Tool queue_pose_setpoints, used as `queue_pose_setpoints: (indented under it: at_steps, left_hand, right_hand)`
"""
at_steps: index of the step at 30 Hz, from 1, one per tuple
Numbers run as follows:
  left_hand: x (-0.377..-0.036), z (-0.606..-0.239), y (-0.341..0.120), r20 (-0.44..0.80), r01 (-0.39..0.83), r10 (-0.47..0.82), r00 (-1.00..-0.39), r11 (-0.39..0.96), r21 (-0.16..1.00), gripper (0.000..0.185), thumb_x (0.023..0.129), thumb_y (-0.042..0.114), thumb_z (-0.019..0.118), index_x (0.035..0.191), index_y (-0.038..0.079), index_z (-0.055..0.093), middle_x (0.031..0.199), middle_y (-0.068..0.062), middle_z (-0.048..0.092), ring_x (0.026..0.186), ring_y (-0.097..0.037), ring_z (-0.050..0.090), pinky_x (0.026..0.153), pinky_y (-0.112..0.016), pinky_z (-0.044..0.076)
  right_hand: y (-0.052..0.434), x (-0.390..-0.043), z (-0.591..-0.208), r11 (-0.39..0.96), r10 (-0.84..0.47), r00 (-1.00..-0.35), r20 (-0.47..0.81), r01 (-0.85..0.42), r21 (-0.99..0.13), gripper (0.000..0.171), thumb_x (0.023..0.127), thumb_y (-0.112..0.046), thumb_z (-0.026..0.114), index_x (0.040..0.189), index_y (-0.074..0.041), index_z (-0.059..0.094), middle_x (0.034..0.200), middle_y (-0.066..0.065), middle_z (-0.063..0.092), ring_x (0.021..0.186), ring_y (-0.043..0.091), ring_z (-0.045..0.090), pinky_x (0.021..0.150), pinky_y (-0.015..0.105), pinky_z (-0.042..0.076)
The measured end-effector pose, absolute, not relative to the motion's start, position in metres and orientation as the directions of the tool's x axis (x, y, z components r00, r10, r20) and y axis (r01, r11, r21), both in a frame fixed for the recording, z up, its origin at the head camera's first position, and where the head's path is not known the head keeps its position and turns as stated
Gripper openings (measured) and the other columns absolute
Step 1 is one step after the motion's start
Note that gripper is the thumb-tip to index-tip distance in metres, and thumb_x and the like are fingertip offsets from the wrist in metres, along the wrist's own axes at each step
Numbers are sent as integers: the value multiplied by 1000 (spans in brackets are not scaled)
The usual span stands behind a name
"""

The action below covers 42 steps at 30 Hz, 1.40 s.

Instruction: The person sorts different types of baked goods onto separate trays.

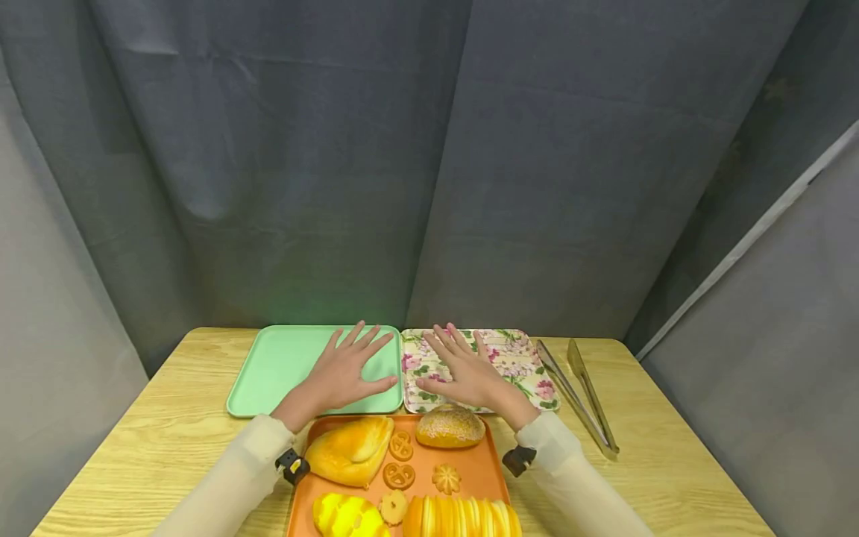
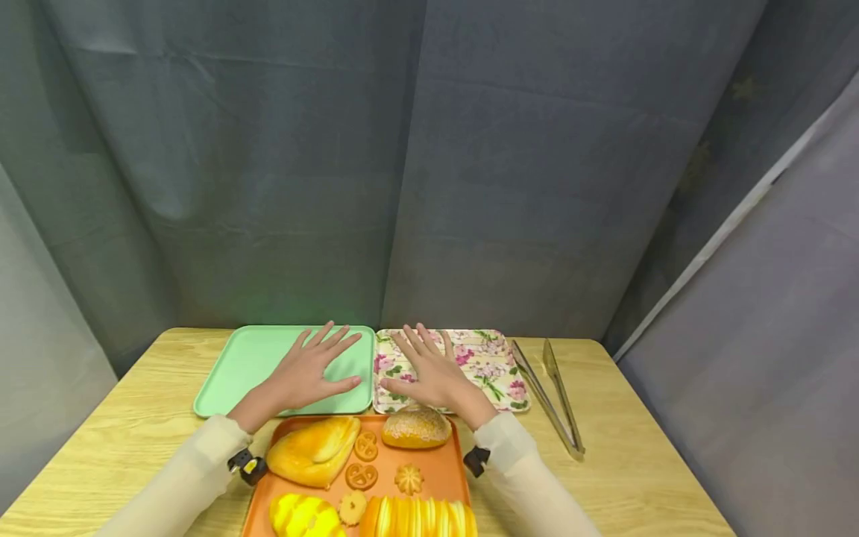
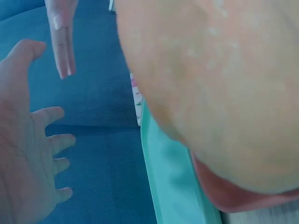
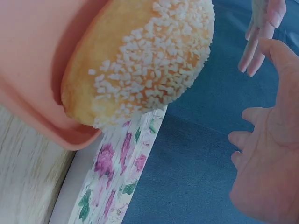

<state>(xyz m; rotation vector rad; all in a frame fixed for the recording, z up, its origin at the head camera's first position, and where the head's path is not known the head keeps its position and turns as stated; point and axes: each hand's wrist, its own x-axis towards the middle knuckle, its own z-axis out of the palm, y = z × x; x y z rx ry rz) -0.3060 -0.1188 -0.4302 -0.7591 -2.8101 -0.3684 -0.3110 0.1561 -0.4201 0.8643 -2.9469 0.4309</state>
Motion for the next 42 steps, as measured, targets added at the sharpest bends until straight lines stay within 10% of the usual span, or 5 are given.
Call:
queue_pose_setpoints:
  at_steps: [7,14,21,42]
  left_hand:
    - [-299,-426,-135,237,480,420,-876,801,358,77,90,63,65,153,22,48,155,-8,51,149,-39,37,118,-66,24]
    - [-289,-425,-161,170,403,367,-914,778,482,56,86,54,75,131,22,64,112,-3,71,106,-26,64,90,-49,51]
    - [-289,-434,-185,32,384,453,-891,714,586,38,85,41,80,110,16,67,84,4,68,74,-11,60,68,-33,49]
    - [-289,-445,-205,-97,368,569,-817,644,671,10,75,0,79,83,5,75,65,-1,69,57,-7,53,54,-23,43]
  right_hand:
    - [162,-310,-416,798,-514,-846,140,-532,-283,87,96,-64,56,164,-26,18,171,3,13,160,30,3,121,67,-9]
    - [185,-305,-404,789,-463,-862,205,-506,-348,87,94,-61,61,164,-29,20,171,4,18,160,31,4,120,69,-9]
    - [232,-304,-398,810,-345,-904,252,-422,-406,87,94,-54,66,164,-24,22,170,13,21,159,38,7,118,72,-7]
    - [349,-303,-412,898,-77,-994,75,-102,-428,94,96,-37,69,159,7,14,155,42,27,139,63,29,105,76,32]
